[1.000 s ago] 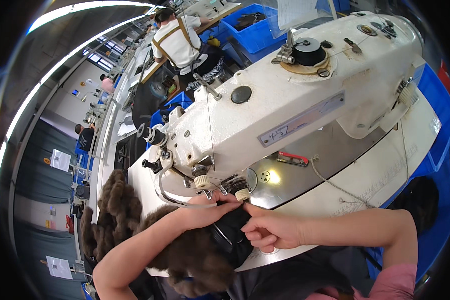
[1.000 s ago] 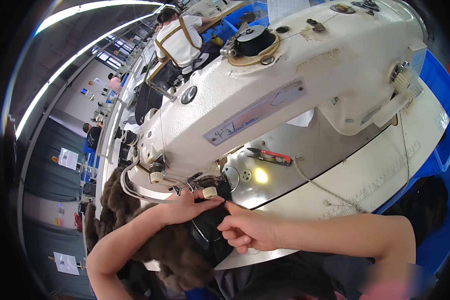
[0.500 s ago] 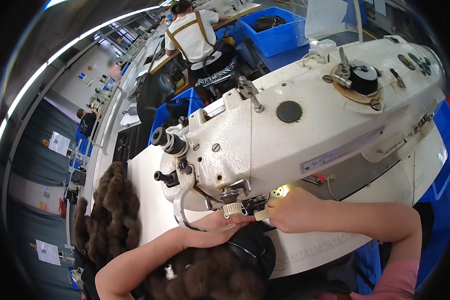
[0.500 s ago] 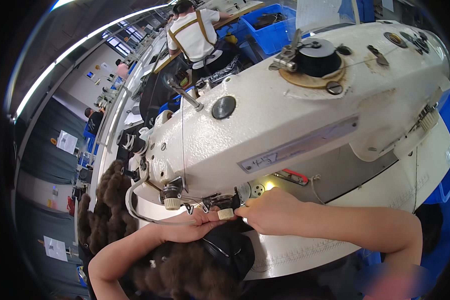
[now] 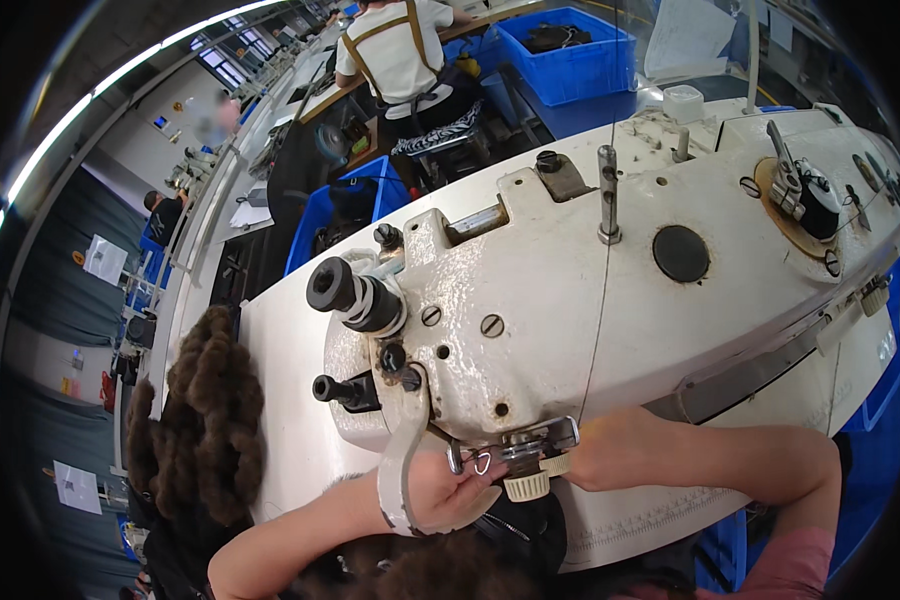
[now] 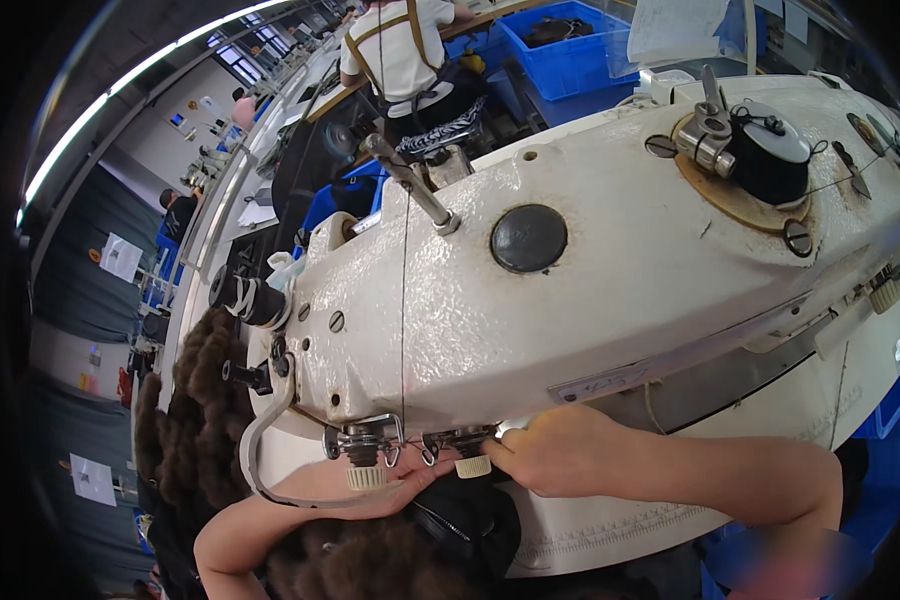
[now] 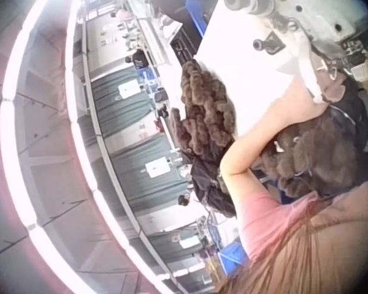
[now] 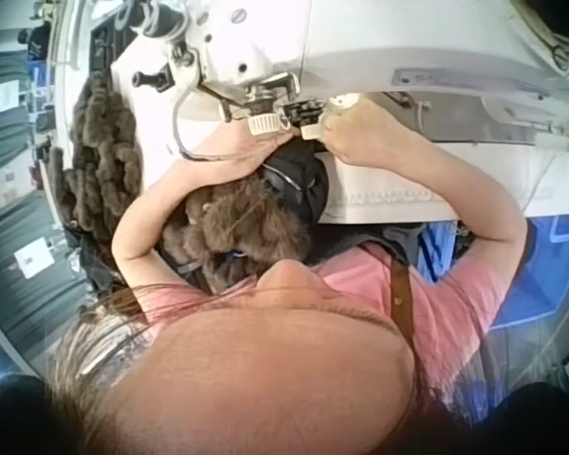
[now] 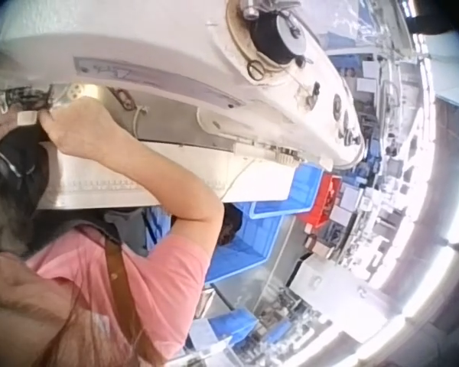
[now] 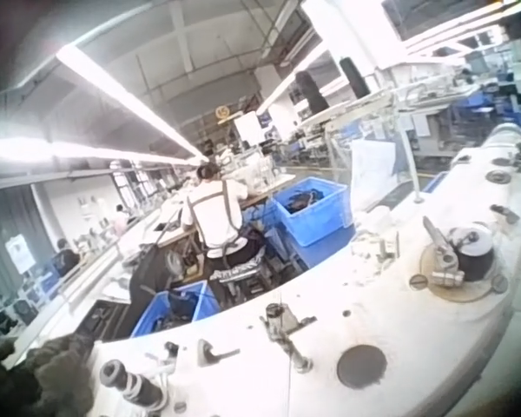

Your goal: The recorder is using a heavy-duty industrial sewing machine to stitch fur-lined leather components together in a workshop setting.

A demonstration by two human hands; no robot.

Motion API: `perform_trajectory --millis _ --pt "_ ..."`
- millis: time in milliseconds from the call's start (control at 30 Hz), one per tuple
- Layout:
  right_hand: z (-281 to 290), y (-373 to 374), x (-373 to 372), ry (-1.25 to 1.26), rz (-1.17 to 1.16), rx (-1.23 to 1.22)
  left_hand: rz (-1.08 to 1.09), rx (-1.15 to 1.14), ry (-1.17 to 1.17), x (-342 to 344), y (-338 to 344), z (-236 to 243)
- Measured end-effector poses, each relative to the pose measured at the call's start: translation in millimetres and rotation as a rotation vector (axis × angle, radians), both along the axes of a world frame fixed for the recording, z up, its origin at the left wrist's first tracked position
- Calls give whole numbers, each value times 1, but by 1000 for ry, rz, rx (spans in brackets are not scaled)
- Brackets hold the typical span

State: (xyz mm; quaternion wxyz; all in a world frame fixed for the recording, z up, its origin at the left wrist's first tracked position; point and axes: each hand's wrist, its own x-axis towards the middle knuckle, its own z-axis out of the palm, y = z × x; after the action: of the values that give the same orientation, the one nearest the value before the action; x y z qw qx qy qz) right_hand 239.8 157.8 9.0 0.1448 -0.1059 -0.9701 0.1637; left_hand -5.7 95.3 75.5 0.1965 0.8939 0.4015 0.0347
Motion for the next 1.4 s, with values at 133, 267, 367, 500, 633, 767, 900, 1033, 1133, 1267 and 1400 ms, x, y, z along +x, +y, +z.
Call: perform_trajectory --millis 133,267,367,500,633,767,900,1033,1133,1267,1400 --pt "6 0 5 -44 37 31 108 -735 372 19 29 52" --pt "-10 -4 2 30 -15 -40 47 -366 -251 3 9 20" --pt "-23 -3 -1 128 16 -2 -15 -418 -64 -7 11 0" --pt "-28 -2 -2 149 13 -2 14 -153 -347 2 7 19" --pt "-12 1 2 71 -5 59 -415 402 424 -14 8 17" --pt "-14 3 -1 116 51 74 -161 101 94 -9 12 9" --pt "-5 5 2 58 40 82 -68 -191 272 -4 11 14" --pt "-1 5 3 58 29 130 130 -744 213 0 21 12" --pt "1 5 3 63 12 137 125 -696 166 1 20 16" --pt "-24 8 -1 128 -11 175 288 -850 41 0 26 12" --pt "-18 11 -3 177 -32 146 300 -732 190 12 33 42"
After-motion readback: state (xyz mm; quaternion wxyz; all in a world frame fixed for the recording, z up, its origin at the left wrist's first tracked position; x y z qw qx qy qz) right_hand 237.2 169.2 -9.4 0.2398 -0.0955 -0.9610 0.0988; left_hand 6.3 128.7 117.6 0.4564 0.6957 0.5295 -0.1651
